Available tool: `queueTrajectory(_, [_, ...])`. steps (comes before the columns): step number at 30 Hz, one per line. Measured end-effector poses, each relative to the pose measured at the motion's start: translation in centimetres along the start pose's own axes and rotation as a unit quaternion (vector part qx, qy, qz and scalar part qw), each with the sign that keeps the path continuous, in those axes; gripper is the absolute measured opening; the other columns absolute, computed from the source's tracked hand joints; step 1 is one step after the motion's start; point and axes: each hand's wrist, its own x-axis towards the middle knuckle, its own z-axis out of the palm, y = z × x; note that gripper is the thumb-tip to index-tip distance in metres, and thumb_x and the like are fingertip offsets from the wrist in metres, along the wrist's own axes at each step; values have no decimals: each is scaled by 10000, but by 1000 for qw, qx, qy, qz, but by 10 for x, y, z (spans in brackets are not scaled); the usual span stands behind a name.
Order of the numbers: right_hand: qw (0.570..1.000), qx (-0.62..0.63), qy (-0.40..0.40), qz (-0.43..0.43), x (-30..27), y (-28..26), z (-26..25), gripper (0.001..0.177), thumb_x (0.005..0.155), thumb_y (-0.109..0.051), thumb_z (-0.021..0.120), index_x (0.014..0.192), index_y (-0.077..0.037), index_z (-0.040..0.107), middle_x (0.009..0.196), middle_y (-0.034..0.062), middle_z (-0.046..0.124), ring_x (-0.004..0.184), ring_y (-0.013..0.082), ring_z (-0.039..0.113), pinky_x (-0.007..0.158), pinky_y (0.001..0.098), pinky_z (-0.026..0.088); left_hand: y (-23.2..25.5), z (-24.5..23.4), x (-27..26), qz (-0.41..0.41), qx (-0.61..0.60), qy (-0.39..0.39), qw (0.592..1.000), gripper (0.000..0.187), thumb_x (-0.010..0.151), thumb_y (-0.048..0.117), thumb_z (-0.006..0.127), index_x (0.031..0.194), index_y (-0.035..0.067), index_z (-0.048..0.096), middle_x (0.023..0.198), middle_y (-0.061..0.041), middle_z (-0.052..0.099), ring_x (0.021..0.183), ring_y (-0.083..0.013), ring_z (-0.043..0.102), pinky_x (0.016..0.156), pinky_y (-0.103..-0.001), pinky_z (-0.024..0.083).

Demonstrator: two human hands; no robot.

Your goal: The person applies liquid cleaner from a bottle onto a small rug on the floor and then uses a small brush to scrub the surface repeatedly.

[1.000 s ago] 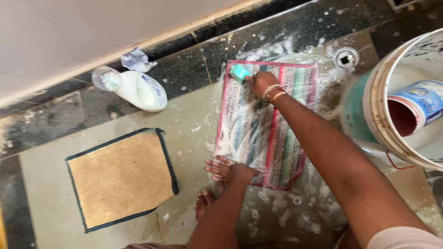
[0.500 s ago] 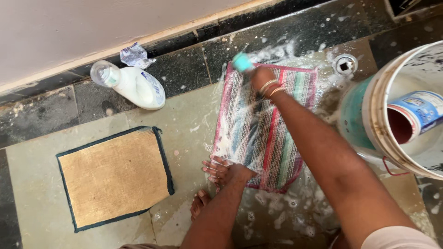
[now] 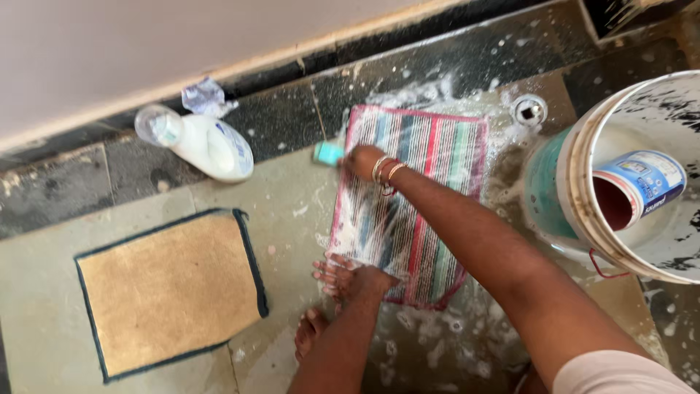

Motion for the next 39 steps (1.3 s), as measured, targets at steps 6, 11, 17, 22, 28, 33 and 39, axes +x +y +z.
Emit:
queueTrajectory(6, [846,163,154,483,-54,59,-85,536,1127,-489,499,1040,-44,785,951,201,760,827,329,741,750,481,576,-1,11,5,-16,15,-5,1000,1801,515,770,915,1547,-20,-332,1624,-340,-326,1513,-510,-259,1246,-597,-13])
queueTrajectory(11, [988,-27,134,78,-54,30,-35,346,1015,-347,553,990,-91,785,897,238,727,792,416,709,738,521,565,-3,5,-3,-5,13,-8,1000,1766,540,759,909,1538,-18,-322,1631,-348,-329,1519,-510,-253,1249,-603,3])
queueTrajectory(17, [906,40,197,373,-74,32,-95,371,1027,-335,538,914,-45,739,848,227,723,761,394,718,667,501,558,-1,8,1,-9,9,-1,1000,1800,535,736,933,1537,-38,-346,1616,-354,-331,1510,-510,-265,1240,-590,-24])
queueTrajectory(22, [952,-77,174,240,-71,24,-94,249,873,-228,616,891,-13,740,823,246,720,757,411,710,676,494,570,-2,5,-7,-5,6,9,1000,1810,496,763,924,1541,-20,-330,1626,-344,-331,1518,-510,-255,1251,-608,-13])
queueTrajectory(28, [985,-130,110,33,-81,16,-32,292,828,-116,590,1041,-113,789,886,232,736,783,406,712,725,553,560,-6,3,-10,15,7,19,1000,1767,503,739,928,1556,-11,-276,1629,-349,-313,1523,-526,-243,1246,-636,15])
queueTrajectory(33, [851,-25,232,471,-139,93,-116,422,1044,-380,629,921,7,743,910,260,718,849,417,701,749,486,563,-1,2,-3,0,25,-7,1000,1766,568,714,929,1541,-36,-341,1598,-373,-337,1498,-528,-279,1229,-629,-8])
queueTrajectory(39, [980,-120,125,101,-108,-12,-40,225,826,-181,597,917,-33,739,912,223,729,820,398,710,728,509,571,-3,-1,-17,-3,29,-15,999,1765,563,738,918,1542,-23,-338,1609,-351,-355,1512,-510,-269,1248,-600,-8])
